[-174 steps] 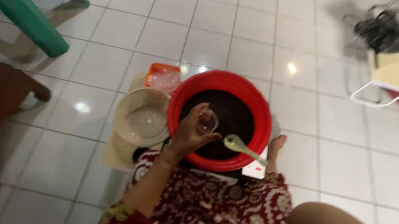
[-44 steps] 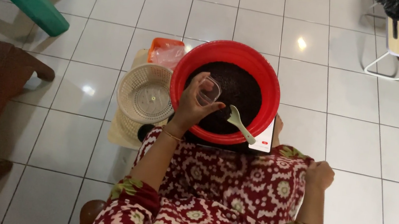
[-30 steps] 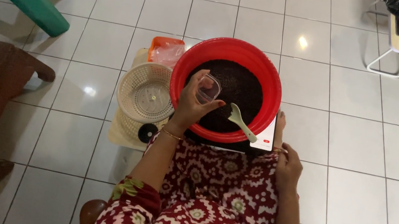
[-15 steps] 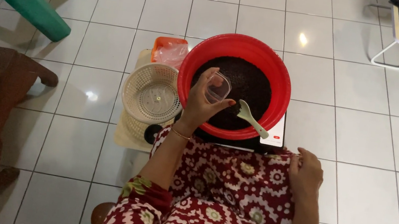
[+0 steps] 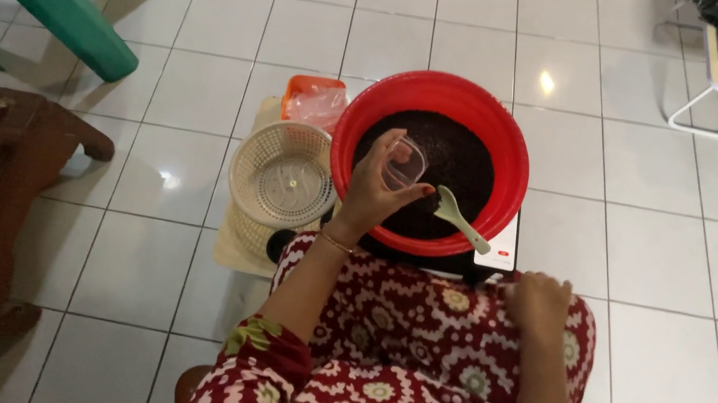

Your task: The person scoops dark grains from a red basin using a light green spoon and transfers them into a small clear plastic container. The person repeats this scooping and pouring action multiple times to fill the container.

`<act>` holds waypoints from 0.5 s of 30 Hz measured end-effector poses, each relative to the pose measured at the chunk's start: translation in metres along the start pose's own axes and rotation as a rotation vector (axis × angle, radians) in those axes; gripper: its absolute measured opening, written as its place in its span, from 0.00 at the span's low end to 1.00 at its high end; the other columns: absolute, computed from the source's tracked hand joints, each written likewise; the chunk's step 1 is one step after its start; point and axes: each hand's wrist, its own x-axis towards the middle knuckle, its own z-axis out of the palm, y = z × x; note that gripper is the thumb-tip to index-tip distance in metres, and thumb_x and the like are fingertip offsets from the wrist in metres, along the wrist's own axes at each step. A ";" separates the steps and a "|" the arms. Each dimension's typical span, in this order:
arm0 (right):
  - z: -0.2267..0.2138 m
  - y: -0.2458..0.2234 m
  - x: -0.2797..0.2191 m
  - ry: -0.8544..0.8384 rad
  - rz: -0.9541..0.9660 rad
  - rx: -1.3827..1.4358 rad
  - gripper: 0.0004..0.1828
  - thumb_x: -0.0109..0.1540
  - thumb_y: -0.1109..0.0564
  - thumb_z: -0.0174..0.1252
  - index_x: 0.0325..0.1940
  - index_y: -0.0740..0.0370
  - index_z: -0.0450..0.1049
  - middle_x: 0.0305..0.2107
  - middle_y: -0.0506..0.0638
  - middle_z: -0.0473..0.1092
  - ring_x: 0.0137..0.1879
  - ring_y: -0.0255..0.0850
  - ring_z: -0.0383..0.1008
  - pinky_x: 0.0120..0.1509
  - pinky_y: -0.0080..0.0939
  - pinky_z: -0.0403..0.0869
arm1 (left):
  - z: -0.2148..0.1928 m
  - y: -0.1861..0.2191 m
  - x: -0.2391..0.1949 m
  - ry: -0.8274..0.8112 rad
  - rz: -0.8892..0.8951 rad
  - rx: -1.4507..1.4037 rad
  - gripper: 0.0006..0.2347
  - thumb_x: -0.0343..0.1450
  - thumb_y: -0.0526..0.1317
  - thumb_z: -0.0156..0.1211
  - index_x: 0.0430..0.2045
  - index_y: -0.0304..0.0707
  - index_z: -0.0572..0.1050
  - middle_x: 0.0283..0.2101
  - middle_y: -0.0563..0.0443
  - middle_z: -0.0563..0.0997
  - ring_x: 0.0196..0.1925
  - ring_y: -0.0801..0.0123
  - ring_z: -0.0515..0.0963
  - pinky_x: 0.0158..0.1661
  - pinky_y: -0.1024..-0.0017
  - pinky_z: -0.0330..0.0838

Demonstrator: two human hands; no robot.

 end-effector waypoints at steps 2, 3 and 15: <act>0.003 -0.017 -0.003 -0.042 0.000 -0.025 0.19 0.58 0.40 0.56 0.40 0.51 0.86 0.35 0.53 0.81 0.49 0.53 0.82 0.75 0.62 0.60 | -0.001 0.001 -0.002 -0.006 -0.014 0.010 0.41 0.55 0.51 0.84 0.60 0.33 0.68 0.44 0.43 0.80 0.45 0.57 0.83 0.53 0.61 0.76; 0.003 -0.028 -0.004 -0.030 0.008 -0.052 0.16 0.58 0.47 0.55 0.36 0.54 0.85 0.33 0.54 0.81 0.46 0.52 0.82 0.76 0.62 0.60 | 0.000 0.001 -0.002 -0.005 -0.018 0.009 0.41 0.55 0.50 0.84 0.60 0.34 0.68 0.44 0.42 0.80 0.46 0.56 0.83 0.53 0.60 0.76; -0.005 -0.095 -0.012 -0.185 0.198 0.248 0.37 0.66 0.25 0.41 0.45 0.54 0.83 0.42 0.53 0.82 0.57 0.49 0.80 0.68 0.53 0.64 | 0.002 -0.007 -0.002 0.003 -0.009 0.008 0.41 0.53 0.52 0.85 0.60 0.37 0.70 0.44 0.44 0.81 0.45 0.59 0.83 0.50 0.63 0.78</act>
